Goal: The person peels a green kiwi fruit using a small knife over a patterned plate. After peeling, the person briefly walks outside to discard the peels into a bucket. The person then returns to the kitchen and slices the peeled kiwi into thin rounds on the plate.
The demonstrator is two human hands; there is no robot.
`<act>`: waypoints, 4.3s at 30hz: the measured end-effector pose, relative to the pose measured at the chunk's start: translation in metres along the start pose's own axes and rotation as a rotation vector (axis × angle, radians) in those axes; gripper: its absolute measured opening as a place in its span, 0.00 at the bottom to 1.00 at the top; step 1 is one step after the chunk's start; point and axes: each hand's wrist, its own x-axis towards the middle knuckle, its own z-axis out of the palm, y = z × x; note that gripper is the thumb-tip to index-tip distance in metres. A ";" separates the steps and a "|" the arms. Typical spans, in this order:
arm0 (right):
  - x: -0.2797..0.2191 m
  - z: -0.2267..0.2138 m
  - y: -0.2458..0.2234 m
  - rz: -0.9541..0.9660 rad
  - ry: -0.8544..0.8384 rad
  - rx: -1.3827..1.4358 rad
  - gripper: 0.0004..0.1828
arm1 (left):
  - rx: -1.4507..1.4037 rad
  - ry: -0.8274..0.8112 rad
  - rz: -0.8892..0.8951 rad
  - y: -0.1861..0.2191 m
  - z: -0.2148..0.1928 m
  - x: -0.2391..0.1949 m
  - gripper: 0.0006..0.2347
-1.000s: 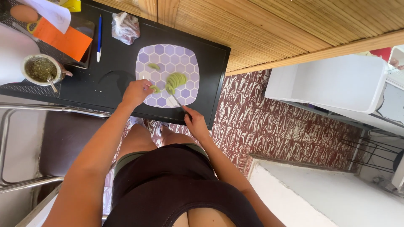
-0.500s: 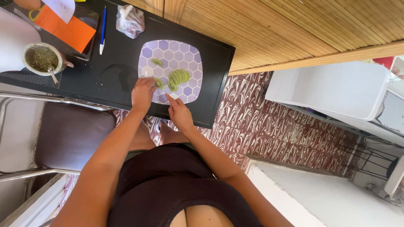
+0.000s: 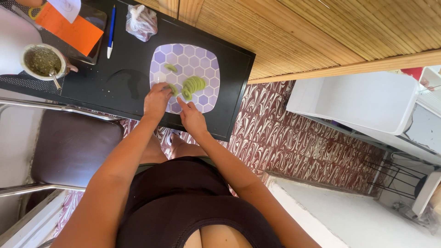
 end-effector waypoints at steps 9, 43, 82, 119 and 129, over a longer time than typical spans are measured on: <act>-0.022 -0.005 0.013 0.063 -0.067 0.023 0.28 | 0.052 0.027 -0.007 0.002 0.002 -0.002 0.06; -0.091 -0.044 0.024 0.012 0.172 0.403 0.26 | 0.067 -0.104 0.337 -0.005 0.015 0.005 0.10; -0.122 -0.055 0.042 0.043 0.245 0.556 0.24 | 0.142 0.131 0.419 0.003 -0.024 0.034 0.03; -0.022 0.010 -0.011 -0.015 0.086 0.114 0.30 | -0.006 -0.022 -0.010 -0.014 -0.014 0.009 0.03; -0.005 0.014 -0.001 0.043 0.003 0.070 0.29 | 0.049 -0.010 0.024 -0.025 -0.001 0.018 0.01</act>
